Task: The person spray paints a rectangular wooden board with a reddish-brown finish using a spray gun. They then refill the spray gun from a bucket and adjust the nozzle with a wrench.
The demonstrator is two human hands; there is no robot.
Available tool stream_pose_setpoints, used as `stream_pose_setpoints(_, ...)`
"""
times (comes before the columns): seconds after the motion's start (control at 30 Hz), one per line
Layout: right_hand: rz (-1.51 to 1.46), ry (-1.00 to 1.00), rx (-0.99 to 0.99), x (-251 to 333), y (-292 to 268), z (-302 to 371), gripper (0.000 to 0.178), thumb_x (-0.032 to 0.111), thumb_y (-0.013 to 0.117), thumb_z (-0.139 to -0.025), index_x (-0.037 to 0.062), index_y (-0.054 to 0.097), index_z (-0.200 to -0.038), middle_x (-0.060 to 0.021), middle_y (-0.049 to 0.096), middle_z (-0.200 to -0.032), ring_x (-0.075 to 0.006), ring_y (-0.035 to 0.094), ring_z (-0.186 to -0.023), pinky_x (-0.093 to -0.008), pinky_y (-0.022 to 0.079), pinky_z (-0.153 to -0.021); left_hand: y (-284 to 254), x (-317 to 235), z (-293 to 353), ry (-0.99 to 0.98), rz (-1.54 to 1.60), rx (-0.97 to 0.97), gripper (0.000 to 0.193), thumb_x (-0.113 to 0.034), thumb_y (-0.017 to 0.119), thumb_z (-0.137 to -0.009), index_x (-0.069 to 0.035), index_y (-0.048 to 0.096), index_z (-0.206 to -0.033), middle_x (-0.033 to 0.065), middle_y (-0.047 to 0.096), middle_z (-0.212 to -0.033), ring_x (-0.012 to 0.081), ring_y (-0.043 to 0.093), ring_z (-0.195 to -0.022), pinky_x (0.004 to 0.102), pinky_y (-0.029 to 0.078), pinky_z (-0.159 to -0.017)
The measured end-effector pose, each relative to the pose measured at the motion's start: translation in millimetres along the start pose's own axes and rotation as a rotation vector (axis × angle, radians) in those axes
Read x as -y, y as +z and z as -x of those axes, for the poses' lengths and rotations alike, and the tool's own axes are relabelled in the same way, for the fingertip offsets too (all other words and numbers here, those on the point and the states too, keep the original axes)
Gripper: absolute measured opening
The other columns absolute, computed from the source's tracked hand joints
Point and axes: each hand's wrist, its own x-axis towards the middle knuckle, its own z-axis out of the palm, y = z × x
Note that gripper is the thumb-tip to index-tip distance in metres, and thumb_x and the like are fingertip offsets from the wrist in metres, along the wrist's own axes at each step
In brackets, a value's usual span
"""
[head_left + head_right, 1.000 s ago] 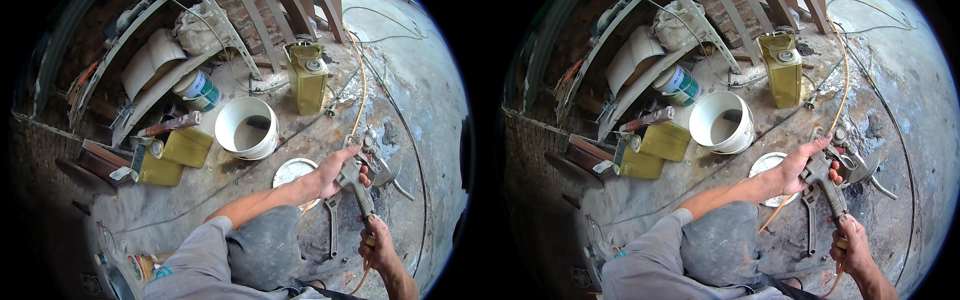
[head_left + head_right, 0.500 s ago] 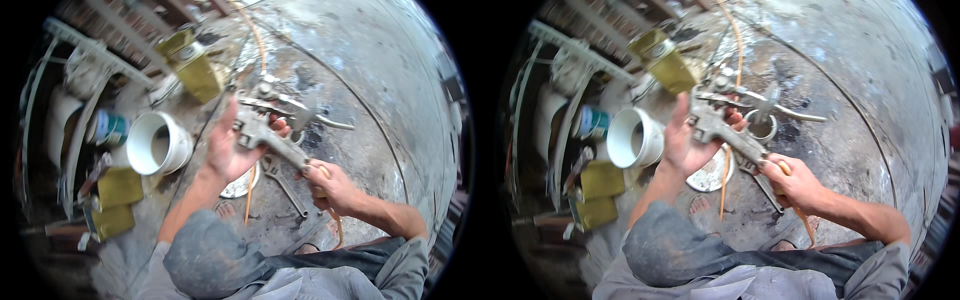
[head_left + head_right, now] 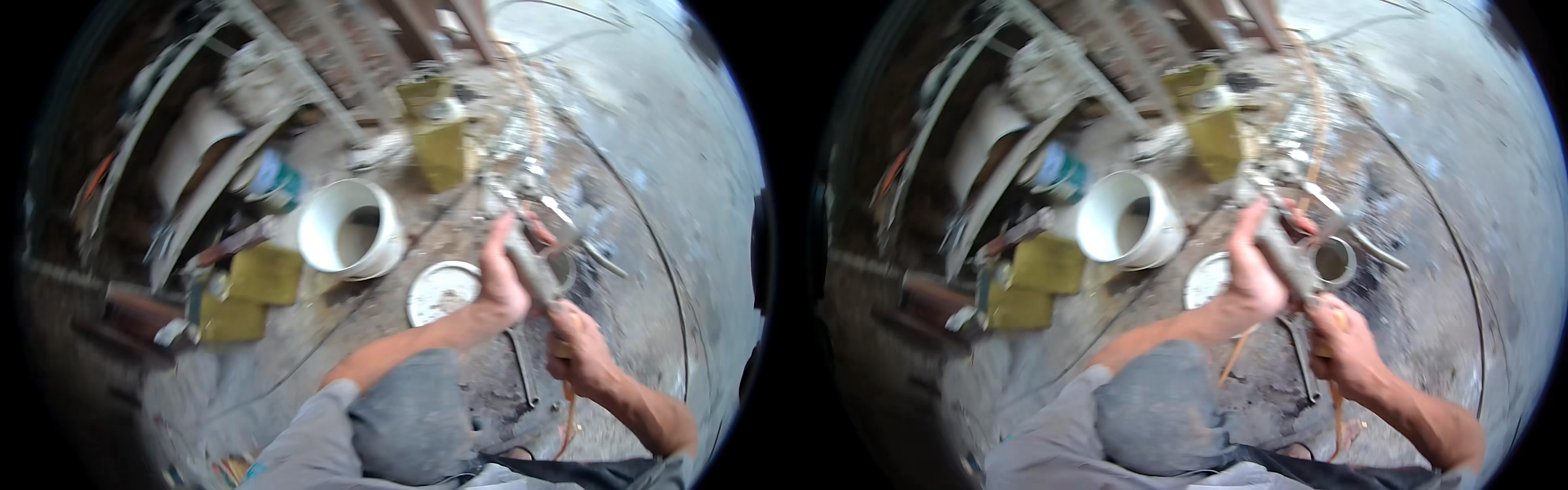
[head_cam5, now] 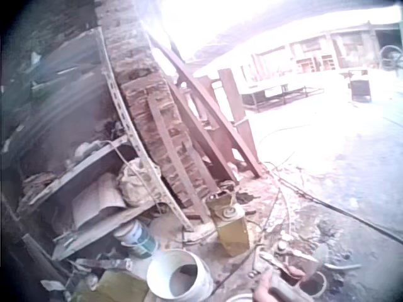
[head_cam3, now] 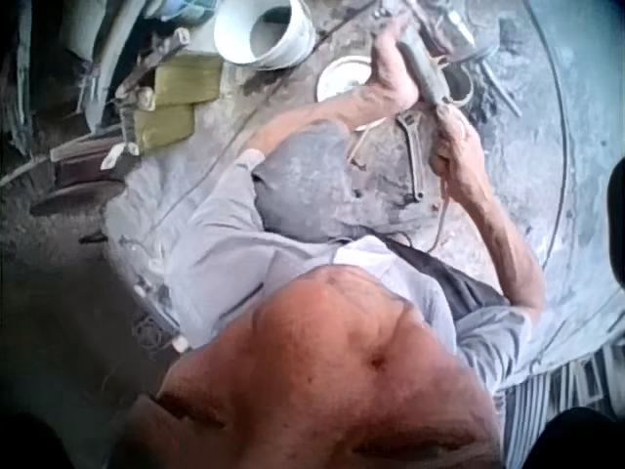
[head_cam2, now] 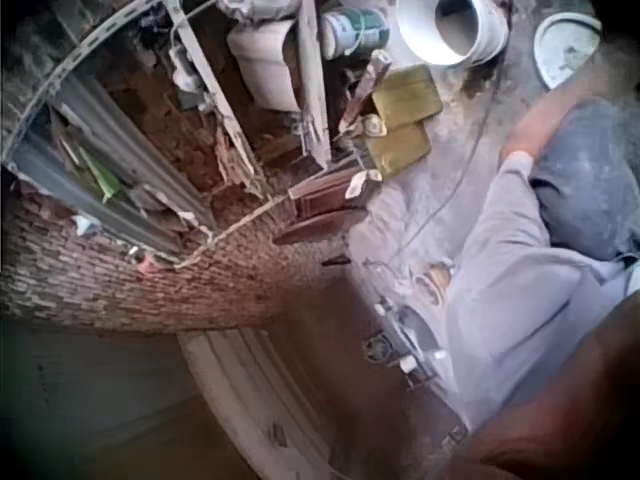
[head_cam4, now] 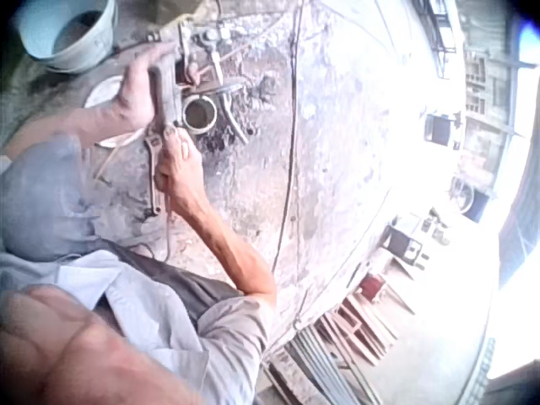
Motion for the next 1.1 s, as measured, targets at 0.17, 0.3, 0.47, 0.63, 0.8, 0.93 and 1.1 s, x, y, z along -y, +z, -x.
stream_pose_setpoints(0.17, 0.001, -0.04, 0.056, 3.2, 3.0, 0.4, 0.039, 0.045, 0.052, -0.103, 0.0095, 0.054, -0.119, 0.0065, 0.029, -0.054, -0.0055, 0.024, -0.038, -0.024, 0.02, -0.038, -1.8, -9.0, -0.9, -0.059, -0.103, 0.04, 0.041, -0.046, 0.05, -0.1, -0.007, 0.055, -0.116, 0.0074, 0.065, -0.097, 0.0209, 0.065, -0.089, 0.0367, 0.051, -0.085)
stream_pose_setpoints(0.3, -0.016, -0.006, -0.006, 2.5, -5.6, -1.6, 0.037, 0.045, 0.053, -0.102, 0.0096, 0.054, -0.113, 0.0063, 0.031, -0.053, -0.0057, 0.024, -0.037, -0.0243, 0.02, -0.037, 1.7, -17.3, 9.4, -0.143, -0.146, 0.111, 0.044, -0.047, 0.047, -0.102, -0.007, 0.053, -0.121, 0.0076, 0.065, -0.103, 0.0195, 0.065, -0.095, 0.037, 0.055, -0.085)
stream_pose_setpoints(0.47, 0.0, -0.007, -0.069, -5.4, 1.2, -4.9, 0.03, 0.04, 0.052, -0.102, 0.0101, 0.055, -0.106, 0.0057, 0.033, -0.053, -0.0059, 0.025, -0.037, -0.025, 0.02, -0.036, 0.2, -16.7, 12.1, -0.122, -0.109, 0.031, 0.043, -0.046, 0.047, -0.102, -0.007, 0.057, -0.116, 0.0075, 0.065, -0.103, 0.0216, 0.066, -0.089, 0.036, 0.056, -0.082)
stream_pose_setpoints(0.63, 0.243, -0.09, -0.118, -5.7, -17.2, 7.5, 0.022, 0.03, 0.053, -0.102, 0.0085, 0.059, -0.102, 0.0022, 0.046, -0.059, -0.0073, 0.036, -0.039, -0.025, 0.029, -0.038, -4.8, -21.0, -14.5, -0.112, -0.074, 0.002, 0.036, -0.041, 0.051, -0.099, -0.007, 0.059, -0.108, 0.0108, 0.067, -0.1, 0.0223, 0.063, -0.085, 0.0386, 0.053, -0.076)
stream_pose_setpoints(0.8, 1.278, -0.199, -0.29, -81.2, -193.0, -23.9, 0.038, 0.036, 0.054, -0.1, -0.0008, 0.058, -0.093, -0.0238, 0.061, -0.084, -0.0406, 0.061, -0.081, -0.0492, 0.046, -0.07, -13.6, -69.4, 11.3, -0.095, -0.091, 0.015, 0.037, -0.035, 0.058, -0.094, -0.003, 0.061, -0.113, 0.0138, 0.067, -0.104, 0.03, 0.064, -0.094, 0.0474, 0.051, -0.089)
stream_pose_setpoints(0.93, 1.304, -0.082, -0.544, -104.0, -322.3, -19.3, 0.041, 0.038, 0.057, -0.098, 0.0013, 0.063, -0.115, -0.0261, 0.067, -0.1, -0.0435, 0.064, -0.094, -0.0473, 0.051, -0.082, -1.8, -91.0, 44.5, 0.115, -0.338, 0.047, 0.05, -0.028, 0.062, -0.098, -0.003, 0.047, -0.139, 0.0114, 0.06, -0.13, 0.0261, 0.056, -0.12, 0.0538, 0.044, -0.101)
stream_pose_setpoints(1.1, 1.858, 0.22, -0.701, -112.6, -307.4, 9.1, 0.043, 0.037, 0.062, -0.095, 0.0066, 0.059, -0.126, -0.0208, 0.06, -0.13, -0.0393, 0.058, -0.119, -0.0462, 0.05, -0.092, 1.2, -108.7, 7.8, 0.036, -0.358, 0.193, 0.049, -0.032, 0.056, -0.102, -0.007, 0.048, -0.142, 0.0111, 0.059, -0.132, 0.0245, 0.054, -0.122, 0.0538, 0.041, -0.107)
